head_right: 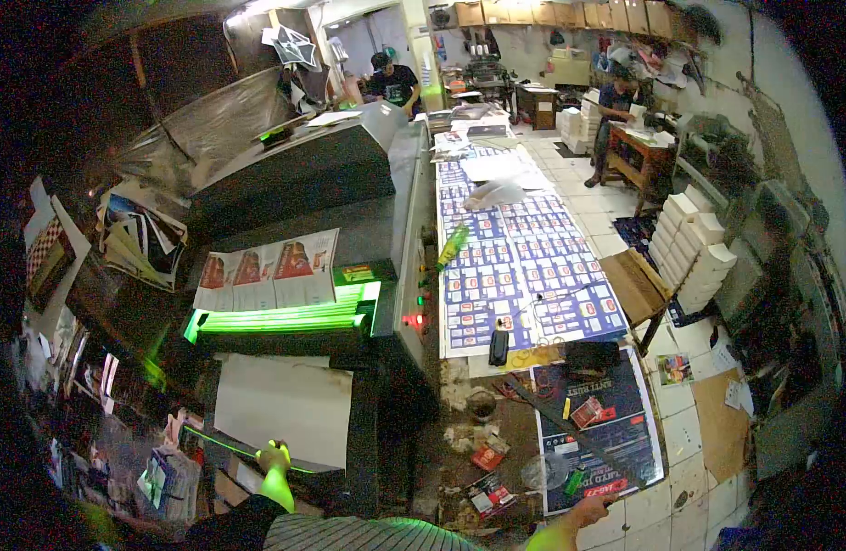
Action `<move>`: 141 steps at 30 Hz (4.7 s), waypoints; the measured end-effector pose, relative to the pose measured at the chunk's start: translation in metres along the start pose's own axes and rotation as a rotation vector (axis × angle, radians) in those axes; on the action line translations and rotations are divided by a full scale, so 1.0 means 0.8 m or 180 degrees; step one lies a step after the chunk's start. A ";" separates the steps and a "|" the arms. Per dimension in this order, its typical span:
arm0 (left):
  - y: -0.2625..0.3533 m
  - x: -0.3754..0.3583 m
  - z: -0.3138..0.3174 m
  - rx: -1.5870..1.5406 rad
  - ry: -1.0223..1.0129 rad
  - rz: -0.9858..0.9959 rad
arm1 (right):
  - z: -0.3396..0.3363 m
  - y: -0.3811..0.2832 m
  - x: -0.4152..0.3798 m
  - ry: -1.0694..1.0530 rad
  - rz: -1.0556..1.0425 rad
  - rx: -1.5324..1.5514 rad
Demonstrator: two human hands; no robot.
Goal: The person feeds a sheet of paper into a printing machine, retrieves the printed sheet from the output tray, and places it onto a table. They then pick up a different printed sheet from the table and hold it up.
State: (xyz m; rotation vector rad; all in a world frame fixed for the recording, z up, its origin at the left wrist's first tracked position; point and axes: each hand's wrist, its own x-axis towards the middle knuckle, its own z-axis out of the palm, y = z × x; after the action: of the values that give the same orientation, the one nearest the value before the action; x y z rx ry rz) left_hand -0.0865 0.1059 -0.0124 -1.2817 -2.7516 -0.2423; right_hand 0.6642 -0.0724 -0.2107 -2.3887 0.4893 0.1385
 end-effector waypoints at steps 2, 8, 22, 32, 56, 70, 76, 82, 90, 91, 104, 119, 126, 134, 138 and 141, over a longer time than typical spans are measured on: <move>-0.006 0.001 -0.003 0.0308 -0.0214 0.0027 | -0.019 -0.014 -0.023 -0.0053 0.0326 0.0410; -0.026 0.009 0.016 0.0581 -0.0199 -0.0045 | 0.035 0.032 0.027 -0.0115 -0.0035 -0.1176; -0.018 0.002 0.005 0.0304 -0.0415 -0.0224 | -0.031 -0.033 -0.041 0.0183 -0.0128 -0.0855; -0.026 0.005 0.010 0.0465 -0.0261 0.0293 | -0.007 0.007 -0.014 0.1057 -0.1836 -0.2031; -0.008 -0.006 -0.021 0.0119 -0.0191 -0.0281 | -0.011 -0.014 -0.029 0.1236 -0.2035 -0.1339; -0.004 -0.008 -0.027 0.0143 -0.0241 -0.0260 | -0.003 -0.018 -0.025 0.1190 -0.2012 -0.1311; -0.009 -0.004 -0.017 0.0082 -0.0282 -0.0313 | -0.007 -0.012 -0.025 0.1195 -0.1956 -0.1339; 0.001 -0.007 -0.032 -0.0018 -0.0264 -0.0408 | -0.009 -0.010 -0.023 0.1165 -0.1876 -0.1426; 0.010 -0.013 -0.041 -0.0074 -0.0089 -0.0366 | -0.004 -0.009 -0.012 0.1097 -0.1764 -0.1557; 0.009 -0.013 -0.038 0.0024 -0.0054 -0.0389 | -0.005 -0.006 -0.013 0.1098 -0.1739 -0.1551; -0.004 -0.009 -0.022 0.0071 -0.0015 -0.0325 | -0.007 -0.011 -0.009 0.1054 -0.1695 -0.1404; 0.005 -0.013 -0.041 -0.0028 -0.0159 -0.0326 | -0.003 -0.018 -0.008 0.0997 -0.1554 -0.1359; -0.008 -0.007 -0.023 -0.0040 -0.0101 -0.0268 | -0.001 -0.024 -0.006 0.0963 -0.1523 -0.1342; -0.008 -0.007 -0.017 0.0014 -0.0087 -0.0327 | 0.000 -0.026 -0.006 0.0932 -0.1428 -0.1337; -0.006 -0.006 -0.020 -0.0003 -0.0224 -0.0316 | 0.000 -0.023 -0.006 0.0914 -0.1360 -0.1322; 0.001 -0.011 -0.034 -0.0083 -0.0179 -0.0383 | -0.002 -0.020 -0.006 0.0904 -0.1309 -0.1319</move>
State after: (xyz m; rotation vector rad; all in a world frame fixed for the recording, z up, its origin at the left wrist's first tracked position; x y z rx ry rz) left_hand -0.0800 0.0949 0.0128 -1.1472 -2.8863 -0.2562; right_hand 0.6659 -0.0608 -0.1990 -2.8781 0.0865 -0.3168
